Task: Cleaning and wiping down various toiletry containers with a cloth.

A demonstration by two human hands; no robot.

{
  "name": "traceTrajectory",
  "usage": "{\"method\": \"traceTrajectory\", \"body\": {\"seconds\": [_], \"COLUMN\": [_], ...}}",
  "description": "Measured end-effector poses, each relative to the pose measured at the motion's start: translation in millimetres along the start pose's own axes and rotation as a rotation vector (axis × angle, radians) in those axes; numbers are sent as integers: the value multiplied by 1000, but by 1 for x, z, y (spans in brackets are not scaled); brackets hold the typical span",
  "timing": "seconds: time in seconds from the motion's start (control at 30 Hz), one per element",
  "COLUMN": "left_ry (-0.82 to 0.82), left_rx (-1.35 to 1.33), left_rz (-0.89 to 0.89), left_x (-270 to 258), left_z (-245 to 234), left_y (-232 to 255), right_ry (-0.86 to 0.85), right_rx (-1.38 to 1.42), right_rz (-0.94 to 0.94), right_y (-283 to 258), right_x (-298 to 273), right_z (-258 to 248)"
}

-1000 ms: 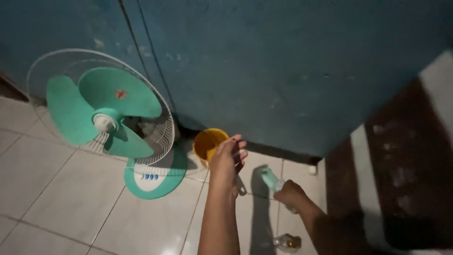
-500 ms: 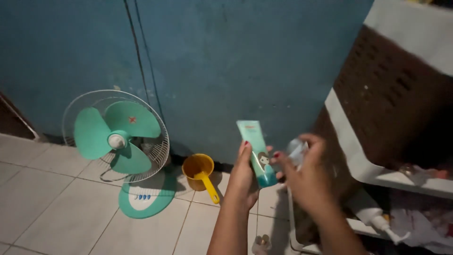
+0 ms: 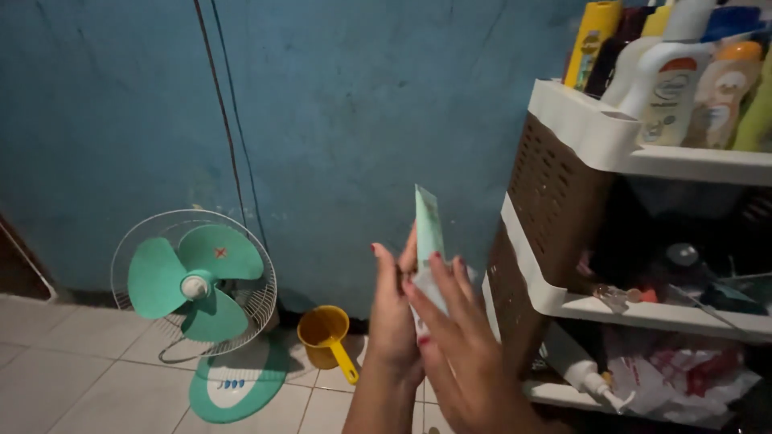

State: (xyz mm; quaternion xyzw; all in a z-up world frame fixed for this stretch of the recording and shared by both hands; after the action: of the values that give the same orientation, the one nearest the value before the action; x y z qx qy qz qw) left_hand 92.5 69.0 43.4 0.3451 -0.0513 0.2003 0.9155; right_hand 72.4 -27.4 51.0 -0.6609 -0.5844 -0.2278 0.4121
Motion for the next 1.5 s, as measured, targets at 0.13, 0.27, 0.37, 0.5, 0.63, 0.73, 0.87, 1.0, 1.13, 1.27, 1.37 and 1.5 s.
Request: {"method": "traceTrajectory", "body": {"seconds": [0.13,0.27,0.37,0.5,0.63,0.73,0.87,1.0,1.13,1.27,1.37,1.5], "left_ry": [47,-84,-139,-74,92,-122,-114,-72,124,59,-119,-174], "left_rx": [394,646,444,197,339,357,557,571,362,239,32,45], "left_rz": [21,263,261,181,45,113,35,387,306,331,238,21], "left_x": [-17,-23,-26,-29,-37,-32,-26,-44,-47,-43,-35,-34], "left_z": [17,30,43,49,55,62,44,67,66,58,59,85], "left_y": [13,13,8,0,12,5,-27,-4,9,-2,-32,-58], "right_ry": [48,224,374,327,147,139,210,303,304,301,473,691], "right_rx": [30,-12,752,669,-145,-68,203,518,273,208,238,290], "right_rz": [1,100,405,276,89,-1,150,181,189,182,486,619], "right_y": [-2,-1,34,10,-16,-28,-4,3,-11,-6,24,82], "right_x": [-9,19,17,9,-11,7,32,30,14,-13,-33,-72], "right_z": [-8,-47,-53,-51,-37,-52,-75,-78,-71,-62,-71,-93]}}
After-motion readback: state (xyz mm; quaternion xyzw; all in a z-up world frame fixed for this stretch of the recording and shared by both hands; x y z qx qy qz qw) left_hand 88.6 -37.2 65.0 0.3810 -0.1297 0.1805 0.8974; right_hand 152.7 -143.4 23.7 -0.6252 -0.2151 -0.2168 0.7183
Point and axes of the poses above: each hand's wrist, its own x-axis towards the middle knuckle, its own z-axis out of the palm, y = z × x, the point moved 8 cm from there along x, towards the middle knuckle, and after that the axes turned 4 degrees about -z, right-handed, at the moved point
